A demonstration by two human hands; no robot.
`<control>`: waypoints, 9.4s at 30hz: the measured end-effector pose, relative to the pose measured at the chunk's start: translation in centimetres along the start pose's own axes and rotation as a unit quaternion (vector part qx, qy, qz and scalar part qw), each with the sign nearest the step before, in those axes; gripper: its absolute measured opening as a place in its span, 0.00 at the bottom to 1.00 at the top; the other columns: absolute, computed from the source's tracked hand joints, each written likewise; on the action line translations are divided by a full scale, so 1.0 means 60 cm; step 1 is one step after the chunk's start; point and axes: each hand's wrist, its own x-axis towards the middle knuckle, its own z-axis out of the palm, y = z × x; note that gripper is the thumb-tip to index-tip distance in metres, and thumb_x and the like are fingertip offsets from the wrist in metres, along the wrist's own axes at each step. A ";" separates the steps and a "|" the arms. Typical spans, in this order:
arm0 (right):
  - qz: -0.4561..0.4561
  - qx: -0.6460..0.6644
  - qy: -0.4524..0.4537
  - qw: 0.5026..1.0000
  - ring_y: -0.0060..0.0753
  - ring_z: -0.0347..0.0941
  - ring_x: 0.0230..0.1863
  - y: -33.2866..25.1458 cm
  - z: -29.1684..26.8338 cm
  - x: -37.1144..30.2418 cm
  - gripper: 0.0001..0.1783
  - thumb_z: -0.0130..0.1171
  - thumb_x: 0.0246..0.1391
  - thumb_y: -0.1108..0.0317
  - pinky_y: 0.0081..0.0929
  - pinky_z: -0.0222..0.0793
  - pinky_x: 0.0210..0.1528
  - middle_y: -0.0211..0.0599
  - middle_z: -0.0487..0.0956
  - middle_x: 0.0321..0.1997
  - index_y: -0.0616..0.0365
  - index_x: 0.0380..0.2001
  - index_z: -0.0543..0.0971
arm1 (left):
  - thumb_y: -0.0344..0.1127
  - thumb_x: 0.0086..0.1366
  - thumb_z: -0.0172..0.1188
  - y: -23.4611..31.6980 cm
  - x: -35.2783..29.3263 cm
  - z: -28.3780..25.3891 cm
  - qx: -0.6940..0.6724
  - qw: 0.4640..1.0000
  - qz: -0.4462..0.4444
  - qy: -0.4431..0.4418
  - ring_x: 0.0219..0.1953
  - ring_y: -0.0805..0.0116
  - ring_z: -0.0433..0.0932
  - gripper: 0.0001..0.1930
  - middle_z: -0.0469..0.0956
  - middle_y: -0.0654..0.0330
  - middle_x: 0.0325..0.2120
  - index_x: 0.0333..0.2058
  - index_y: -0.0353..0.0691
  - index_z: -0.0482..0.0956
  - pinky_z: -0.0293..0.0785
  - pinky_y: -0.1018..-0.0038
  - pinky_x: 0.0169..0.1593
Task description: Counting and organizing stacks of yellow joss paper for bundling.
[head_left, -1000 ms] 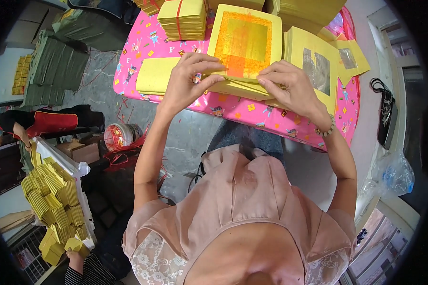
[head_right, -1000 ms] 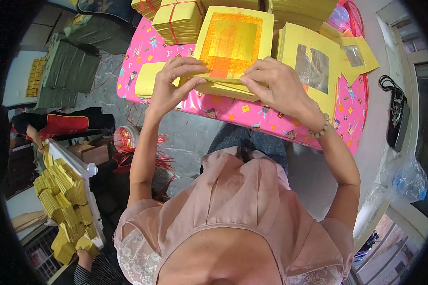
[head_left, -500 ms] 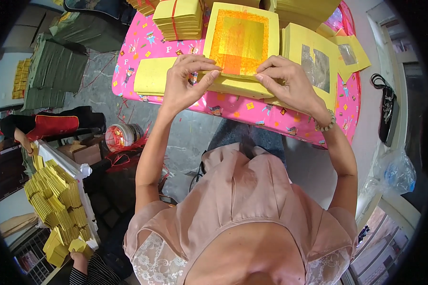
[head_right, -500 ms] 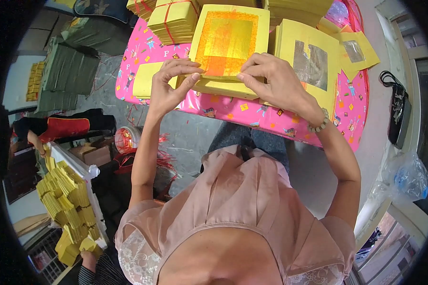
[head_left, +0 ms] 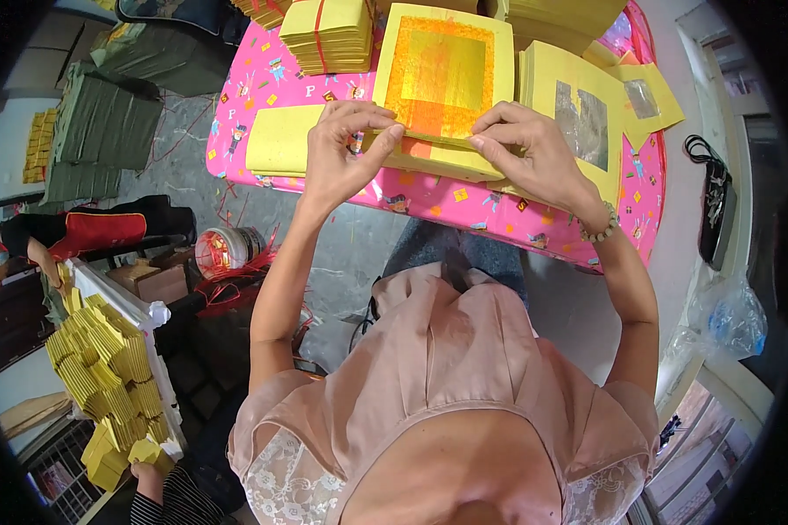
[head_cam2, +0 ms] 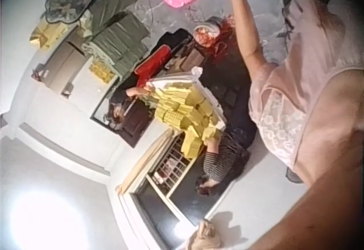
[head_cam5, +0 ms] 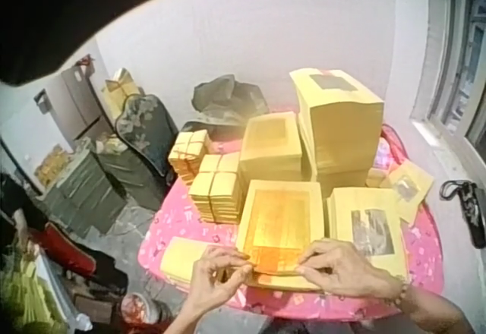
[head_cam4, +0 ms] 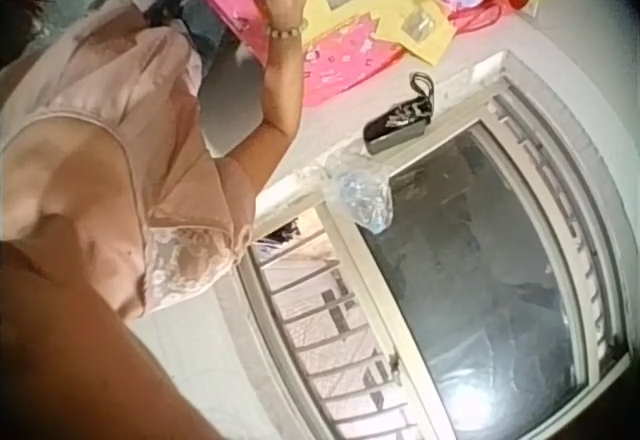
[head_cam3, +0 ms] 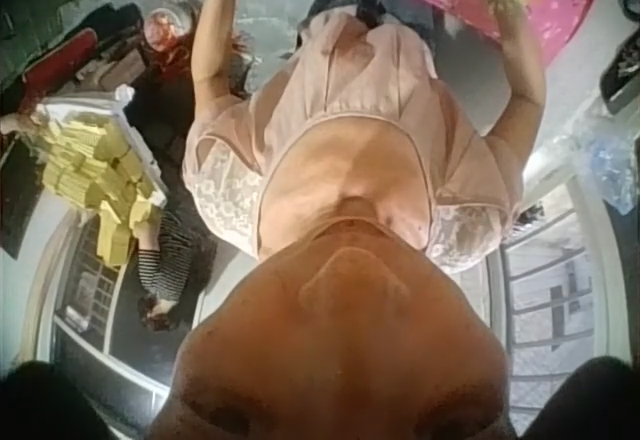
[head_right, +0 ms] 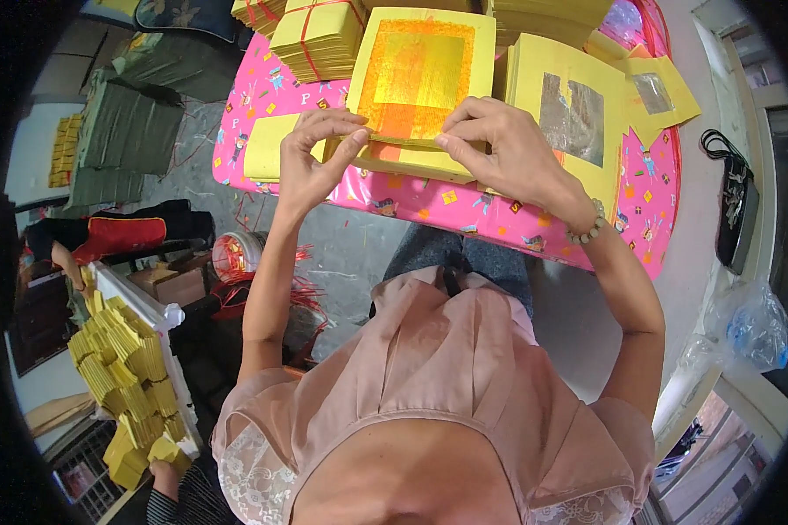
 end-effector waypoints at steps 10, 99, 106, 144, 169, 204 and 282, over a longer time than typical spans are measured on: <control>-0.115 -0.180 0.064 0.975 0.42 0.77 0.35 -0.014 0.009 -0.003 0.12 0.63 0.57 0.62 0.36 0.74 0.39 0.39 0.79 0.32 0.60 0.38 0.79 | 0.35 0.59 0.68 0.018 0.020 -0.012 0.076 0.996 0.051 -0.006 0.34 0.56 0.78 0.07 0.83 0.58 0.26 0.31 0.38 0.85 0.74 0.66 0.40; 0.013 -0.294 -0.088 0.952 0.48 0.33 0.79 0.061 -0.007 0.041 0.38 0.38 0.69 0.44 0.52 0.26 0.78 0.51 0.45 0.78 0.53 0.74 0.51 | 0.75 0.56 0.55 -0.024 0.135 0.032 0.287 0.917 0.127 -0.248 0.73 0.35 0.42 0.50 0.46 0.39 0.71 0.71 0.53 0.57 0.44 0.47 0.72; -0.003 -0.284 -0.037 0.958 0.50 0.44 0.77 0.065 0.000 0.046 0.33 0.44 0.68 0.49 0.52 0.36 0.76 0.51 0.55 0.75 0.55 0.70 0.60 | 0.73 0.60 0.52 -0.033 0.139 0.030 0.271 0.919 0.109 -0.266 0.74 0.41 0.39 0.47 0.44 0.42 0.72 0.71 0.56 0.55 0.40 0.49 0.73; -0.094 -0.234 0.072 0.965 0.48 0.79 0.45 0.016 0.011 0.029 0.13 0.59 0.60 0.66 0.38 0.74 0.49 0.44 0.82 0.44 0.63 0.42 0.82 | 0.29 0.66 0.62 -0.225 -0.114 -0.202 -0.284 0.891 -0.321 0.151 0.40 0.72 0.80 0.23 0.79 0.57 0.44 0.58 0.31 0.68 0.77 0.77 0.41; -0.132 -0.228 0.038 0.964 0.42 0.77 0.45 -0.021 0.013 -0.019 0.20 0.70 0.47 0.58 0.37 0.73 0.47 0.39 0.80 0.44 0.60 0.40 0.82 | 0.42 0.56 0.63 -0.263 -0.103 -0.159 0.383 0.884 -0.249 0.095 0.54 0.41 0.68 0.31 0.72 0.39 0.50 0.59 0.41 0.72 0.64 0.49 0.58; 0.018 0.054 -0.002 0.998 0.29 0.78 0.35 0.008 0.010 -0.006 0.10 0.59 0.60 0.68 0.26 0.71 0.37 0.37 0.81 0.36 0.65 0.33 0.84 | 0.40 0.58 0.70 -0.010 0.013 -0.007 0.006 0.998 0.022 -0.066 0.41 0.63 0.75 0.10 0.83 0.60 0.33 0.32 0.40 0.86 0.72 0.67 0.44; -0.018 -0.290 -0.015 0.957 0.56 0.57 0.71 0.039 -0.001 0.056 0.34 0.49 0.66 0.55 0.50 0.49 0.72 0.60 0.64 0.67 0.71 0.65 0.61 | 0.63 0.68 0.48 -0.006 0.133 0.096 0.277 0.928 0.153 -0.198 0.72 0.35 0.46 0.40 0.52 0.39 0.69 0.69 0.43 0.58 0.44 0.47 0.72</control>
